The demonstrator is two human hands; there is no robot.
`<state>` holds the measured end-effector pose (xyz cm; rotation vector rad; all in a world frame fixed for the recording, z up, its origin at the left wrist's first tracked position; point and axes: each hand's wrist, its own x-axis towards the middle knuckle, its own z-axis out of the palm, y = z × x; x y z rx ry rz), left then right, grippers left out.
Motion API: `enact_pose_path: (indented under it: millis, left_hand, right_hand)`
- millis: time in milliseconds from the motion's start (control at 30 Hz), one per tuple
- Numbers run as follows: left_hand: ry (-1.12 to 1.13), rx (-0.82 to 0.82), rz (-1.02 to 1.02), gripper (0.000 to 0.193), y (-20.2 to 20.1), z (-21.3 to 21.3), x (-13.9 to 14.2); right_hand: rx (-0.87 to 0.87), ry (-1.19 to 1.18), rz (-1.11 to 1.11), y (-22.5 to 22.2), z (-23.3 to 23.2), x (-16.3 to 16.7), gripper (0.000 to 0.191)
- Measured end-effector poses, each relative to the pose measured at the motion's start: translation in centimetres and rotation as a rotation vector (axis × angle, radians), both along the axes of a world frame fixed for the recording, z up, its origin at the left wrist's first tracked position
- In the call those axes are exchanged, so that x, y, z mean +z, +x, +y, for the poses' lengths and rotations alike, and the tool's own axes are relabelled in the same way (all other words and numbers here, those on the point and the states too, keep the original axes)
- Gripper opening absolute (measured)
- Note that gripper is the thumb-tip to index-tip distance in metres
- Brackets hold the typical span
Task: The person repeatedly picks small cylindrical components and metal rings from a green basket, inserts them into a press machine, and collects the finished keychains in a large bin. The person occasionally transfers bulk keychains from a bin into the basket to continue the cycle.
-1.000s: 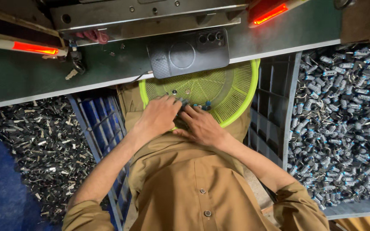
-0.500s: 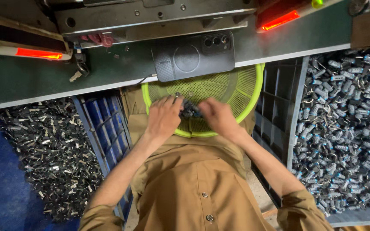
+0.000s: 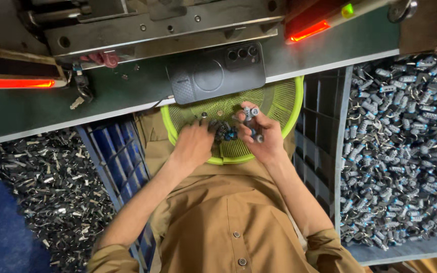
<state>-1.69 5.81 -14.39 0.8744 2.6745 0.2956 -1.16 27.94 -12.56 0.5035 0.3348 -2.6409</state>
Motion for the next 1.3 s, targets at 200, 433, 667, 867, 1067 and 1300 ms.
enact_pose_path:
  millis: [200, 433, 667, 867, 1067, 1300]
  left_hand:
    - [0.103, 0.042, -0.087, 0.015, -1.2, -0.1, 1.7]
    - [1.257, 0.609, -1.017, 0.02, 0.0, -1.3, 2.7]
    - [0.887, 0.46, 0.048, 0.013, 0.5, 5.6, 4.1]
    - [0.551, 0.415, 0.088, 0.018, -0.9, 7.4, 5.9]
    - [0.923, 0.435, -0.019, 0.02, 0.3, 5.8, 7.7]
    - [1.155, 0.609, -0.422, 0.021, 1.1, 4.4, 7.0]
  right_hand:
    - [-0.109, -0.174, -0.041, 0.1, -0.8, 0.2, 0.016]
    - [-0.225, -0.194, -0.062, 0.5, -2.4, 0.9, 0.02]
    - [-0.34, -0.012, 0.028, 0.4, -4.0, 1.3, 0.034]
    - [-0.413, 0.176, 0.137, 1.4, -4.7, 1.1, 0.034]
    - [-0.399, -0.102, -0.011, 2.1, -3.6, -0.6, 0.031]
    - [-0.119, 0.751, 0.119, 4.5, -4.4, -1.9, 0.019]
